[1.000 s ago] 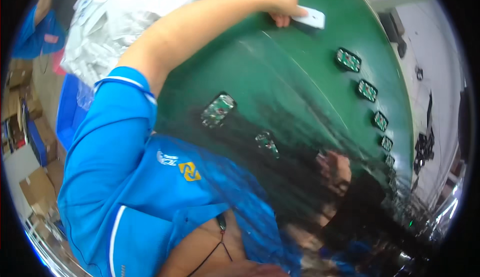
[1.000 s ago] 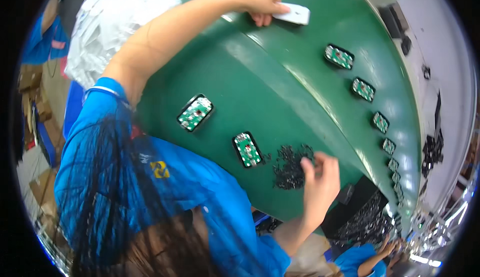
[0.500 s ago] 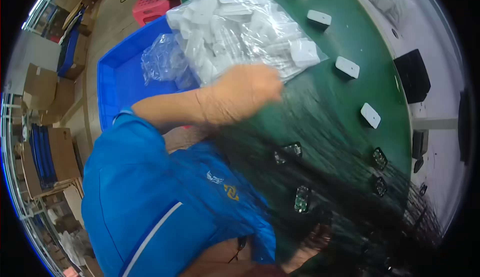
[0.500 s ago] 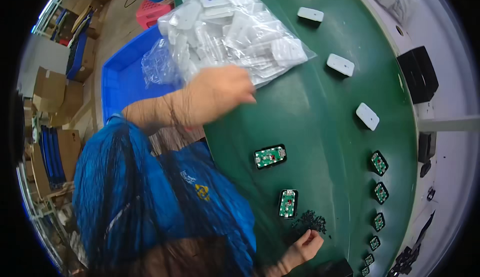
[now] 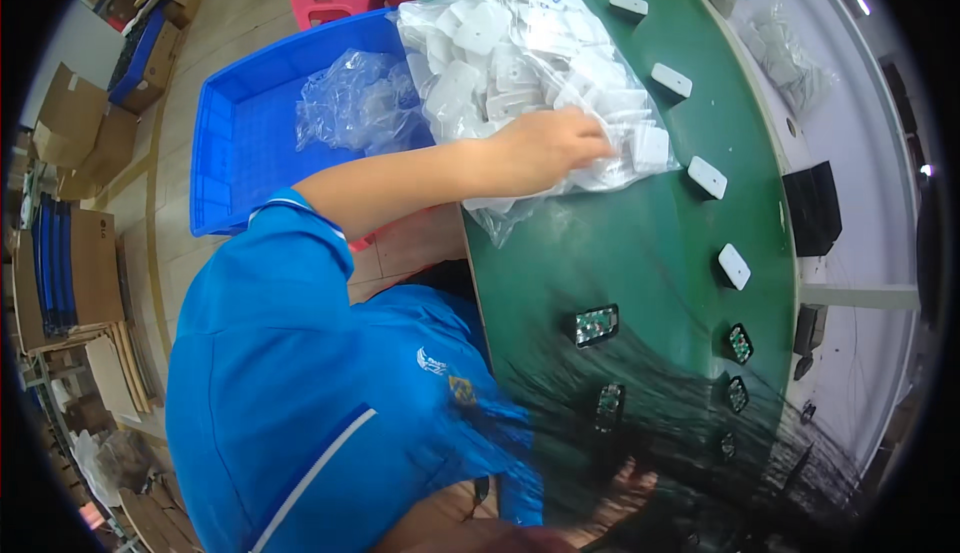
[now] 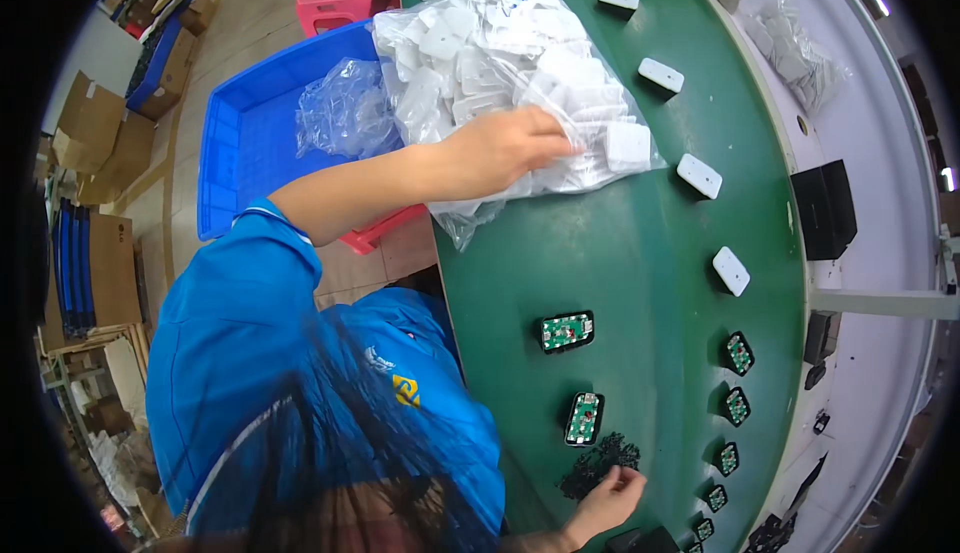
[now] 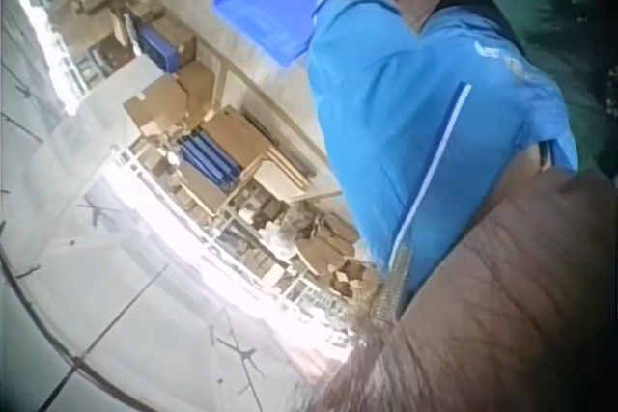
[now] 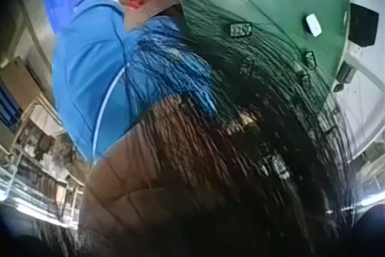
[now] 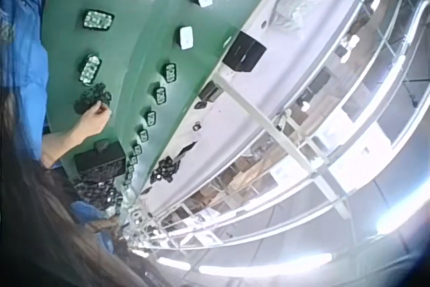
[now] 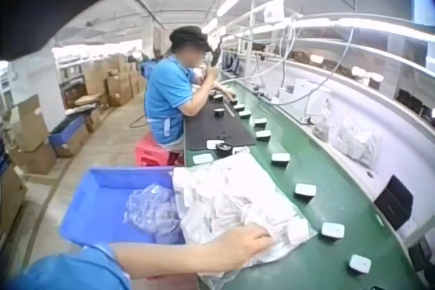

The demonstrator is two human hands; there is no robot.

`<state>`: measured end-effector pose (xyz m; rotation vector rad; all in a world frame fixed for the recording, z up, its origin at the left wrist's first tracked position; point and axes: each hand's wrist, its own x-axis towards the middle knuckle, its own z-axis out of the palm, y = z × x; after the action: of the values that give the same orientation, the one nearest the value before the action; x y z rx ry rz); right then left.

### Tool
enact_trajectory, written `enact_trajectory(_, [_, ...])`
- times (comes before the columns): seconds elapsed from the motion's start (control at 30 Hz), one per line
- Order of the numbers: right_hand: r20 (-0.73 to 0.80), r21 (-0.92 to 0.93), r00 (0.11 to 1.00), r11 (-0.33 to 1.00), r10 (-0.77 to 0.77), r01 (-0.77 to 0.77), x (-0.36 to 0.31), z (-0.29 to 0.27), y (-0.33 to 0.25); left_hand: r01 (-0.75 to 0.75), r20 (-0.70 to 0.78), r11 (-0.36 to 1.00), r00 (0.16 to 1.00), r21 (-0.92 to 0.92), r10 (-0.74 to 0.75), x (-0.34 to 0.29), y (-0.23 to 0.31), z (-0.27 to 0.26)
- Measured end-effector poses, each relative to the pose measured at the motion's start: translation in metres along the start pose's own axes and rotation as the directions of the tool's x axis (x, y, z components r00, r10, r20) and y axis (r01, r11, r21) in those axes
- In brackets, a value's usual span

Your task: The person assembles small electronic devices by inserting circuit boards into white plastic casings. They pick up a casing, place a green circuit board inside, and then attach a black plastic cover to complete the unit. The finished devices are placed on the green table.

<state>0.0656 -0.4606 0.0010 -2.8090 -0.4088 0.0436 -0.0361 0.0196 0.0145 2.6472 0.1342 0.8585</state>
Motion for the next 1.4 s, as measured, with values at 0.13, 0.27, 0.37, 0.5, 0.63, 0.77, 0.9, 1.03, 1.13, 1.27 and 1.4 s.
enact_trajectory(0.13, [0.046,-0.188,0.995,0.977,-0.089,0.096,0.011,-0.026,-0.035,0.087,0.290,0.966,0.944,0.244,-0.159,-0.008,0.007,-0.039])
enact_trajectory(0.27, [-0.241,0.139,0.877,0.879,-0.416,0.455,0.050,-0.020,-0.142,0.220,-0.274,0.847,0.957,0.483,-0.093,-0.009,-0.029,-0.053])
enact_trajectory(0.37, [-0.302,0.021,0.495,0.514,-0.815,0.858,0.073,-0.002,-0.281,0.163,-0.226,0.816,0.973,0.554,-0.041,-0.006,-0.073,-0.044])
enact_trajectory(0.5, [-0.222,-0.007,0.351,0.362,-0.910,0.932,0.095,0.058,-0.408,0.094,-0.216,0.915,0.976,0.392,-0.007,0.013,-0.084,-0.041])
enact_trajectory(0.63, [-0.068,-0.246,0.307,0.314,-0.949,0.917,0.132,0.085,-0.463,0.123,-0.298,0.901,0.955,0.416,0.008,0.022,-0.107,-0.031])
enact_trajectory(0.77, [-0.088,-0.058,0.100,0.105,-0.991,0.993,0.159,0.067,-0.458,0.077,-0.208,0.903,0.978,0.423,0.015,0.013,-0.116,-0.030])
enact_trajectory(0.9, [-0.166,0.200,0.285,0.251,-0.944,0.947,0.186,0.054,-0.418,0.065,-0.293,0.938,0.955,0.342,0.040,0.009,-0.117,-0.034])
enact_trajectory(1.03, [-0.090,0.569,0.598,0.452,-0.796,0.687,0.211,0.058,-0.373,0.101,-0.324,0.961,0.946,0.258,-0.013,0.003,-0.115,-0.035])
enact_trajectory(1.13, [0.022,0.729,0.770,0.537,-0.638,0.424,0.224,0.067,-0.326,0.155,-0.297,0.981,0.948,0.114,-0.115,0.004,-0.117,-0.037])
enact_trajectory(1.27, [0.203,0.841,0.849,0.531,-0.487,0.105,0.227,0.073,-0.296,0.430,-0.243,0.873,0.843,-0.231,-0.480,0.006,-0.105,-0.045])
enact_trajectory(1.4, [0.328,0.848,0.874,0.519,-0.359,-0.105,0.226,0.078,-0.277,0.509,-0.108,0.709,0.771,-0.489,-0.628,0.005,-0.111,-0.056])
